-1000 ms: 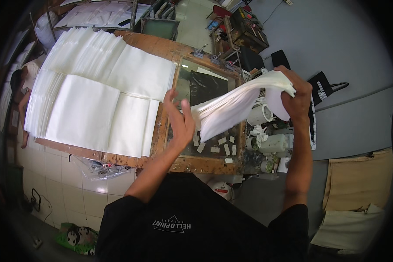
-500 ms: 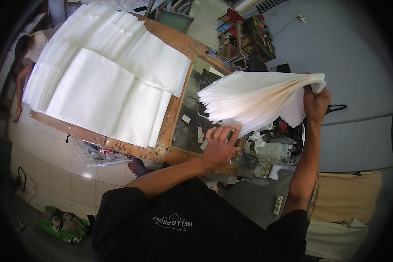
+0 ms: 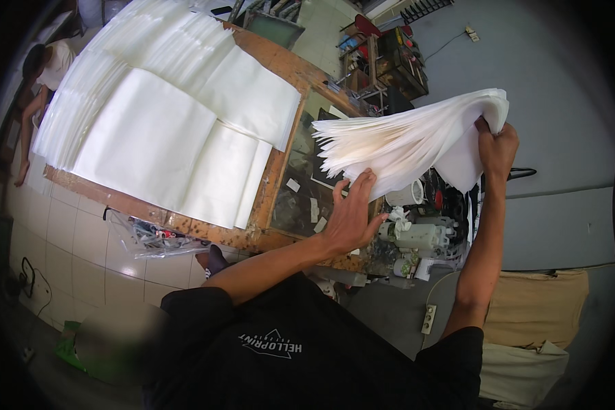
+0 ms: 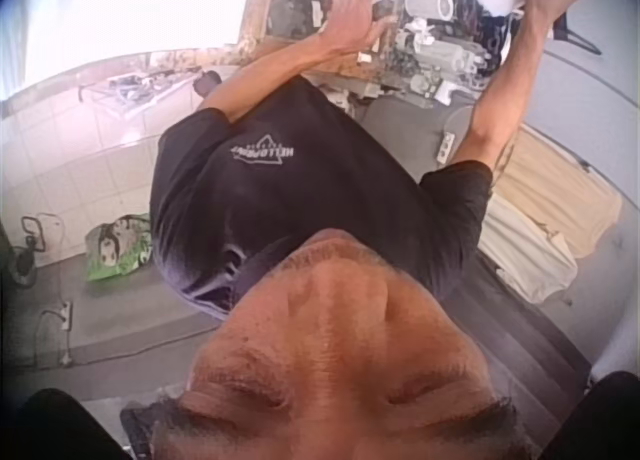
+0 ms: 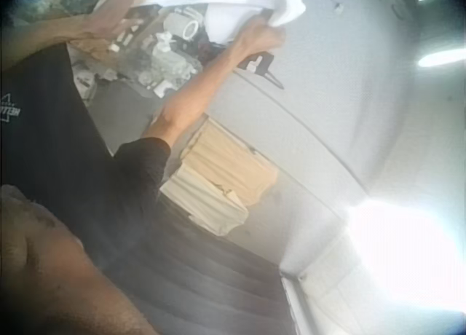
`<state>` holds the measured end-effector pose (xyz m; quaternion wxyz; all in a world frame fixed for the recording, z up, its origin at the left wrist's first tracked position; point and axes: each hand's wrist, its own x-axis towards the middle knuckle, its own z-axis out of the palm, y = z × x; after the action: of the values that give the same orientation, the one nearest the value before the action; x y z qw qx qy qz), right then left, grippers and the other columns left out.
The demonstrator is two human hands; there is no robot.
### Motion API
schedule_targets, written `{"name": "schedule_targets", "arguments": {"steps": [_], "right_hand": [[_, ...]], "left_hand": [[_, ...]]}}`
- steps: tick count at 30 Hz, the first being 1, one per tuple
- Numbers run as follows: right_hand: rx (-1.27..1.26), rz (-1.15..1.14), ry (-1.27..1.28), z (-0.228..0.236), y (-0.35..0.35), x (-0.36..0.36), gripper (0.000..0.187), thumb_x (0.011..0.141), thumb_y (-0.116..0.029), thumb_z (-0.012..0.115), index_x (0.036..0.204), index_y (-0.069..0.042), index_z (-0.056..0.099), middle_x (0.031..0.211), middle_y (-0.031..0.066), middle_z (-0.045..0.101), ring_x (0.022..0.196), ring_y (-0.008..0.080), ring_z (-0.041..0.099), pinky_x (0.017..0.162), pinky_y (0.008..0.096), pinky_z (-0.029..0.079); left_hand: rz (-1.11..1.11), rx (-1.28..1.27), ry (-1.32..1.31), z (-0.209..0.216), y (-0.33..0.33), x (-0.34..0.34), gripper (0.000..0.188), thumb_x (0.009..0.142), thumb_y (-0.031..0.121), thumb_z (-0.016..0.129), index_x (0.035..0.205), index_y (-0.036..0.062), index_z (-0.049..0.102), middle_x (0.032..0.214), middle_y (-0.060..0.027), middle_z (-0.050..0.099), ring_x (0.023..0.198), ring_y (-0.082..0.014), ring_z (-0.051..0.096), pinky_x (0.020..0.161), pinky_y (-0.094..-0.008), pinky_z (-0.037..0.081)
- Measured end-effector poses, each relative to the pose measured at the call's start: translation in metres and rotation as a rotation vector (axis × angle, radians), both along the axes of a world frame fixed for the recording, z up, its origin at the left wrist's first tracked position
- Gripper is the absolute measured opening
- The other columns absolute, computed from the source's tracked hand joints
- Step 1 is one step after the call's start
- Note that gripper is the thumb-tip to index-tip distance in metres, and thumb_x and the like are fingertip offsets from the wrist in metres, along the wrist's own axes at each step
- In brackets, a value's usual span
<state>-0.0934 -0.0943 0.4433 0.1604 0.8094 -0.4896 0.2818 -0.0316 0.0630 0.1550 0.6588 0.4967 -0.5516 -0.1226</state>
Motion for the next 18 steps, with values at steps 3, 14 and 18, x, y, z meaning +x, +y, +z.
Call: {"name": "schedule_targets", "arguments": {"steps": [3,14,18], "right_hand": [[0.041,0.009,0.044,0.001,0.008,0.011,0.024,0.087,-0.017,0.072,0.097,0.005,0.073,0.081,0.0253,0.07,0.072,0.0385,0.069,0.074,0.0422,0.052],[0.483,0.045,0.155,0.042,0.044,0.01,0.026,0.081,-0.013,0.073,0.092,0.01,0.071,0.072,0.0156,0.07,0.066,0.0216,0.069,0.065,0.0373,0.054],[0.654,0.07,-0.057,0.008,0.019,-0.009,0.034,0.075,-0.016,0.076,0.095,0.011,0.069,0.081,0.017,0.071,0.07,0.0222,0.069,0.067,0.0359,0.055]], "left_hand": [[-0.022,0.146,0.11,0.014,-0.012,0.005,0.087,0.088,0.033,0.072,0.15,-0.0069,0.027,0.141,-0.0263,0.048,0.133,-0.0369,0.043,0.109,-0.0548,0.021],[-0.079,0.183,1.251,-0.011,-0.057,0.112,0.043,0.078,0.017,0.088,0.11,-0.0056,0.07,0.097,-0.0157,0.075,0.083,-0.02,0.073,0.074,-0.0324,0.058],[-0.224,0.255,1.377,-0.017,-0.032,0.104,0.067,0.08,0.014,0.085,0.132,-0.0063,0.049,0.119,-0.019,0.065,0.106,-0.0251,0.067,0.089,-0.0356,0.058]]}}
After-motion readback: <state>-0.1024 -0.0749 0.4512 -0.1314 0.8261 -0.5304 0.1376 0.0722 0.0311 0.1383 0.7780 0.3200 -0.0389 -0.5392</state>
